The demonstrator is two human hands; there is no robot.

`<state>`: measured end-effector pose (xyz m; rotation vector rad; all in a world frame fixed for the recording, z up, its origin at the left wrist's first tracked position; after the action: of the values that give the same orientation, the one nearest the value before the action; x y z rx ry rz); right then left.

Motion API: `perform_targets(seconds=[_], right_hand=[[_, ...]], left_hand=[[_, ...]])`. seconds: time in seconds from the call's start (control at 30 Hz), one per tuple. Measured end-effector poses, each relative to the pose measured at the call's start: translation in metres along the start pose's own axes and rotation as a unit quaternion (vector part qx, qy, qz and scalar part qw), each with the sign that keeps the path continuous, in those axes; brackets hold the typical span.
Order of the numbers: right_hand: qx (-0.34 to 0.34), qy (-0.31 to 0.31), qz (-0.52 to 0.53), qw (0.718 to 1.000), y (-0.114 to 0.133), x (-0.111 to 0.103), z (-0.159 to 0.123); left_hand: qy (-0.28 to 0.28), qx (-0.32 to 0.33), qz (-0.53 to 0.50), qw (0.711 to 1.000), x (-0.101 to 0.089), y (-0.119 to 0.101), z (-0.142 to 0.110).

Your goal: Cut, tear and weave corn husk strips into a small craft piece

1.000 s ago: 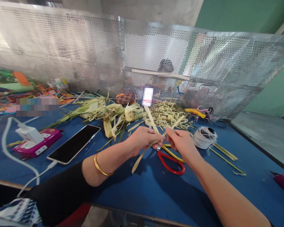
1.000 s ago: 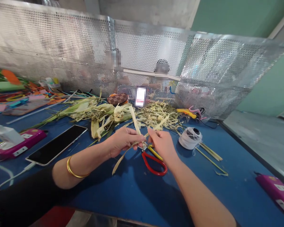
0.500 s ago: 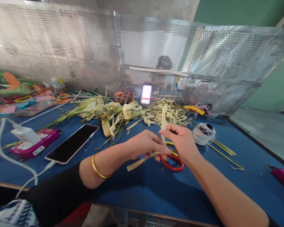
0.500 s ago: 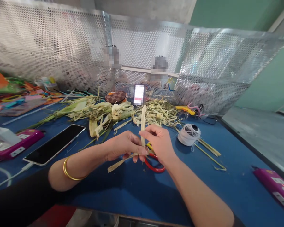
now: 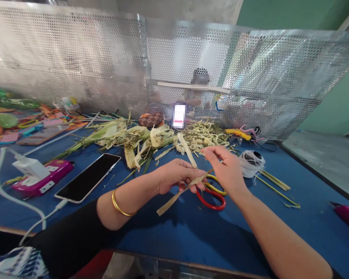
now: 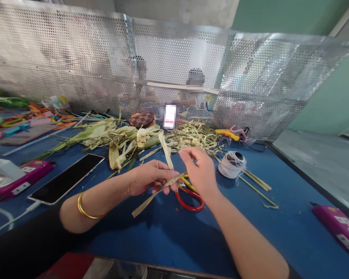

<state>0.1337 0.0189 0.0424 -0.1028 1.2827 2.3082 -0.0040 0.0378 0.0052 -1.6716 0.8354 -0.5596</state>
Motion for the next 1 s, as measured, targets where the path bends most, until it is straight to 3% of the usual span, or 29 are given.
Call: perform_targets(seconds=[0.07,0.13,0.23,0.33,0.43,0.6,0.83,1.0], right_hand=[[-0.024,-0.096,-0.03,0.995,-0.002,-0.015,0.003],[0.03,-0.128,0.0,0.991,-0.012,-0.021,0.005],[0.202,-0.012,0.123,0.972,-0.03,-0.003,0.004],[0.29,0.104,0.267,0.913,-0.03,0.023,-0.007],[0.271,0.075,0.331,0.901,-0.026,0.029,-0.011],[0.209,-0.057,0.241,0.946,-0.031,0.016,-0.011],[0.175,-0.027,0.138,0.975,-0.026,0.012,-0.004],[0.167,-0.016,0.136,0.976,-0.026,0.013,-0.004]], left_hand=[[-0.02,0.015,-0.029,0.999,-0.005,-0.003,0.001],[-0.042,0.032,-0.053,0.997,-0.009,-0.007,0.001],[-0.064,0.048,-0.078,0.994,-0.012,-0.01,-0.001],[-0.076,0.056,-0.071,0.993,-0.012,-0.011,-0.002],[-0.093,0.047,-0.04,0.994,-0.01,-0.009,-0.002],[-0.117,0.03,-0.005,0.993,-0.009,-0.006,-0.001],[-0.153,0.006,-0.039,0.987,-0.013,-0.002,0.0],[-0.121,0.001,-0.069,0.99,-0.012,0.001,0.003]])
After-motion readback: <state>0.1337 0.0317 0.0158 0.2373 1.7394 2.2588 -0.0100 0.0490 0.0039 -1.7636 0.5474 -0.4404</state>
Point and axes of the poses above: each hand's wrist, its own z-axis towards the middle knuckle, its own x-axis out of the palm, y = z × x, the point moved 5 cm from there along z, towards the middle knuckle, and after that the axes turned 8 degrees about z, right-handed, at the moved point
